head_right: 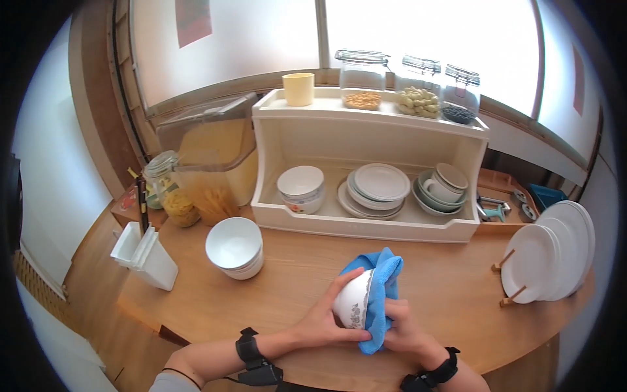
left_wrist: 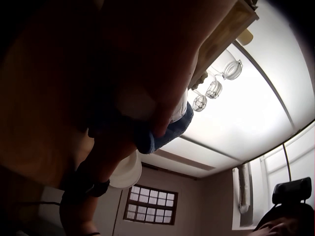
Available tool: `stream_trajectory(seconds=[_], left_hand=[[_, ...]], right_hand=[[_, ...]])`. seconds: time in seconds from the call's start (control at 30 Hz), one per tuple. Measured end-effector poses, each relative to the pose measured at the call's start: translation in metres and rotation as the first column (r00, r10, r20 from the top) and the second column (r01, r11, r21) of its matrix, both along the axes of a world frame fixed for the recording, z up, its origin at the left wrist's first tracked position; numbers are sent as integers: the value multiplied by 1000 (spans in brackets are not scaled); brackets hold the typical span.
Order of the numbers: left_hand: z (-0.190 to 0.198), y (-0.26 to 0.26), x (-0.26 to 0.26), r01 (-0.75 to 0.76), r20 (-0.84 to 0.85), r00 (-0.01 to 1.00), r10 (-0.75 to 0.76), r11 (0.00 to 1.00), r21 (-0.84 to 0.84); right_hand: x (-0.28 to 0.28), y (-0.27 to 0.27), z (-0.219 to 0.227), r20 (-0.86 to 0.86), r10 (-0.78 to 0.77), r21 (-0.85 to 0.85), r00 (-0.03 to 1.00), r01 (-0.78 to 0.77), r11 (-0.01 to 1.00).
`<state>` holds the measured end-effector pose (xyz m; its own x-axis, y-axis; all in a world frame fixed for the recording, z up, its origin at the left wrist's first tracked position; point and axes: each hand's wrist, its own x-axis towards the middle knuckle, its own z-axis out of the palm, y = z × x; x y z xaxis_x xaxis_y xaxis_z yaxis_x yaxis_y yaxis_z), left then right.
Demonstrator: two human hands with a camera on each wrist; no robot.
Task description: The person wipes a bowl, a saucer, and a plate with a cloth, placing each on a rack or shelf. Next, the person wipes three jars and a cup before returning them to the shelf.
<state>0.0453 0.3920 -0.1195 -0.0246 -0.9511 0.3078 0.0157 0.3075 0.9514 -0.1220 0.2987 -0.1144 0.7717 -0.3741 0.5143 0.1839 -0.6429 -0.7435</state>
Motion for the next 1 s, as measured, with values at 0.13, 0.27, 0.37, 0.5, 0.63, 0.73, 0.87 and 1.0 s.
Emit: stream_trajectory(seconds=[0.13, 0.27, 0.37, 0.5, 0.63, 0.73, 0.87, 1.0], left_hand=[[19, 0, 11, 164, -125, 980, -153, 983, 81], [11, -8, 32, 146, -475, 874, -107, 988, 47], [5, -5, 39, 243, -692, 712, -116, 966, 88], [-6, -7, 23, 257, -745, 666, 47, 923, 287], [0, -10, 20, 63, -627, 734, 260, 894, 445], [-3, -15, 18, -103, -491, 809, 324, 900, 424], [-8, -18, 16, -364, -176, 888, 425, 883, 297], [-4, -11, 12, -449, 4, 891, 454, 881, 146]], right_hand=[[-10, -8, 7, -96, 43, 191, 994, -24, 981], [-27, -41, -29, 134, -369, 630, 920, 208, 748], [-28, -51, -4, 57, -583, 746, 810, 354, 565], [-11, -34, 5, -11, -557, 922, 831, 224, 316], [-6, -17, 1, -34, -362, 912, 932, 177, 370], [-8, -14, -6, 2, -310, 893, 951, 137, 428], [-15, -8, 5, -25, -286, 722, 958, 215, 658], [-17, -8, 2, 8, -331, 585, 944, 264, 767]])
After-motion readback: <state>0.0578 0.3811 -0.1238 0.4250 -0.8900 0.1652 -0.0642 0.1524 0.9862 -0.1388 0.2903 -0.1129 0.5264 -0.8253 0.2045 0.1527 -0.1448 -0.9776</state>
